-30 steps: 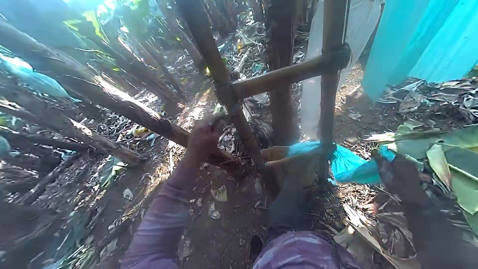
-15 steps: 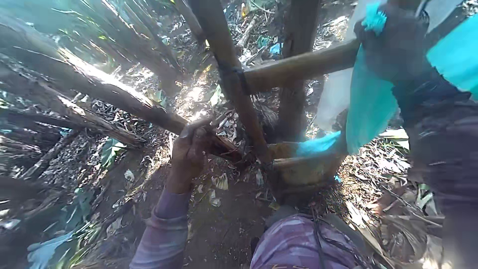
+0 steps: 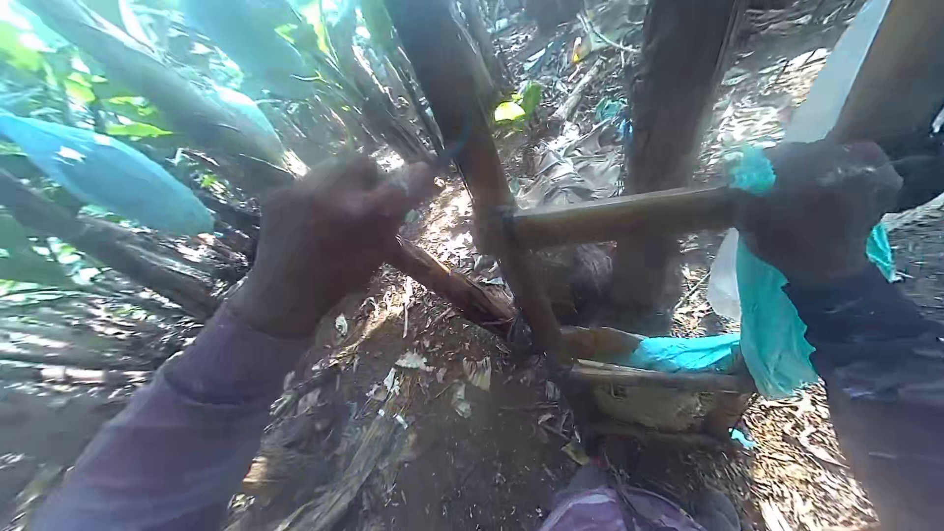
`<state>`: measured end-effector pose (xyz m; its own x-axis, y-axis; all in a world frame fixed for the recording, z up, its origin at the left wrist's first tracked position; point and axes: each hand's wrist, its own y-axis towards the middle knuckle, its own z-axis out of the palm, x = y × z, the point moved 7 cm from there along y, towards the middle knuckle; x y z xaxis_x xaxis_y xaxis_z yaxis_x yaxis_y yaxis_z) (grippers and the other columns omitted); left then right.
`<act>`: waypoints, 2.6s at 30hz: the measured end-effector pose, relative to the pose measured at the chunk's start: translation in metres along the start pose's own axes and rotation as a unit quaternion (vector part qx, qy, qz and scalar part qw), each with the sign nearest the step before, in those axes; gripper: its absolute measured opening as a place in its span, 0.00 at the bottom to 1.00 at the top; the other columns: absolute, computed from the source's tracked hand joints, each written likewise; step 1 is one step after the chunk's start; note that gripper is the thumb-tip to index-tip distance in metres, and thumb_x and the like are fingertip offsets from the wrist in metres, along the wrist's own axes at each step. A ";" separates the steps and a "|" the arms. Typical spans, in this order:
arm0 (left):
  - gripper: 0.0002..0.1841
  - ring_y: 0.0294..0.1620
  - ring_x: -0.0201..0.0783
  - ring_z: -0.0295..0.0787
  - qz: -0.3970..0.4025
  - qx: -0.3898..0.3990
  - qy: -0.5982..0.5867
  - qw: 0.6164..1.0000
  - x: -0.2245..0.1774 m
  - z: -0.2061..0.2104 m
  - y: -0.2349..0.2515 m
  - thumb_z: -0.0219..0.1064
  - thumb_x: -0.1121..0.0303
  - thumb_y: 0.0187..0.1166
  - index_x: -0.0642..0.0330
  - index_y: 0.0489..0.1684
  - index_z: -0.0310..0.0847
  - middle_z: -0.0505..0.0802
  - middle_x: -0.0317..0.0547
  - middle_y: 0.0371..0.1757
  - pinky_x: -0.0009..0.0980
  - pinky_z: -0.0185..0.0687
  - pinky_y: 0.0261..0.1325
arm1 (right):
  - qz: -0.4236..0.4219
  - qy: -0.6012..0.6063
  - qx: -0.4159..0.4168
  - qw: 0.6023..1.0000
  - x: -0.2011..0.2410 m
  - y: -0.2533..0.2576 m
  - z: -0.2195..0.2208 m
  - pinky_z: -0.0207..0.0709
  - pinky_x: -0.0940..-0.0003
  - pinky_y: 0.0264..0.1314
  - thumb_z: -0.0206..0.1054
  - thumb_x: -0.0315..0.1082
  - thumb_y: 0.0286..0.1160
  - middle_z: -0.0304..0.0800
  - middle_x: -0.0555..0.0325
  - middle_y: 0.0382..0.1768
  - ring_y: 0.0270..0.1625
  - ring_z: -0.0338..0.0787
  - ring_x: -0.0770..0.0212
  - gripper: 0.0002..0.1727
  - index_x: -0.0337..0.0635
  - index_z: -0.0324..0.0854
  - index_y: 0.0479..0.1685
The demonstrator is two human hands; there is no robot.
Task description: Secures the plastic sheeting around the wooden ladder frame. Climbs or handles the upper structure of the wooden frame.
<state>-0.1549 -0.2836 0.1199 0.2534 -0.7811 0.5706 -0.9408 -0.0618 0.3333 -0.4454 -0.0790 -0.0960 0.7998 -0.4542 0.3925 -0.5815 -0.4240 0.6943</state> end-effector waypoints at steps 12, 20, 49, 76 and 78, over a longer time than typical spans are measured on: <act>0.17 0.45 0.69 0.90 -0.055 0.161 0.056 0.984 -0.044 -0.006 0.077 0.55 0.58 0.91 0.41 0.72 0.84 0.90 0.65 0.51 0.68 0.81 0.39 | -0.082 0.038 -0.043 0.995 -0.002 0.005 -0.001 0.79 0.33 0.50 0.61 0.45 0.81 0.89 0.35 0.39 0.47 0.91 0.32 0.19 0.34 0.81 0.40; 0.16 0.52 0.69 0.89 -0.106 0.298 0.090 0.944 -0.061 0.074 0.093 0.62 0.70 0.83 0.46 0.66 0.86 0.88 0.67 0.59 0.66 0.83 0.44 | -0.095 0.033 -0.042 0.994 -0.007 0.002 0.004 0.79 0.36 0.48 0.62 0.43 0.79 0.88 0.39 0.41 0.48 0.90 0.35 0.15 0.37 0.80 0.43; 0.17 0.50 0.65 0.91 -0.088 0.283 0.041 0.954 -0.054 0.055 0.094 0.59 0.64 0.87 0.41 0.70 0.85 0.89 0.62 0.59 0.65 0.84 0.45 | -0.096 0.026 -0.095 0.991 -0.006 0.010 0.012 0.77 0.39 0.53 0.59 0.40 0.80 0.90 0.41 0.37 0.45 0.91 0.38 0.15 0.36 0.81 0.39; 0.16 0.52 0.71 0.89 -0.123 0.237 0.069 0.961 -0.045 0.000 0.092 0.55 0.60 0.91 0.42 0.70 0.84 0.88 0.65 0.59 0.70 0.80 0.45 | -0.087 0.029 -0.071 0.993 -0.008 0.007 0.012 0.76 0.38 0.59 0.58 0.43 0.80 0.91 0.40 0.40 0.47 0.91 0.38 0.17 0.36 0.83 0.44; 0.19 0.50 0.73 0.88 -0.141 0.191 0.105 0.966 -0.033 -0.037 0.091 0.51 0.54 0.93 0.42 0.71 0.83 0.88 0.67 0.58 0.72 0.78 0.43 | -0.076 0.025 -0.076 0.994 -0.007 0.008 0.013 0.76 0.37 0.58 0.58 0.44 0.80 0.90 0.40 0.39 0.46 0.91 0.37 0.18 0.36 0.82 0.43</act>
<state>-0.2403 -0.2405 0.1597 0.5144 -0.5591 0.6502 -0.8317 -0.5100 0.2195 -0.4573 -0.0898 -0.1012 0.8857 -0.3519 0.3029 -0.4268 -0.3601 0.8295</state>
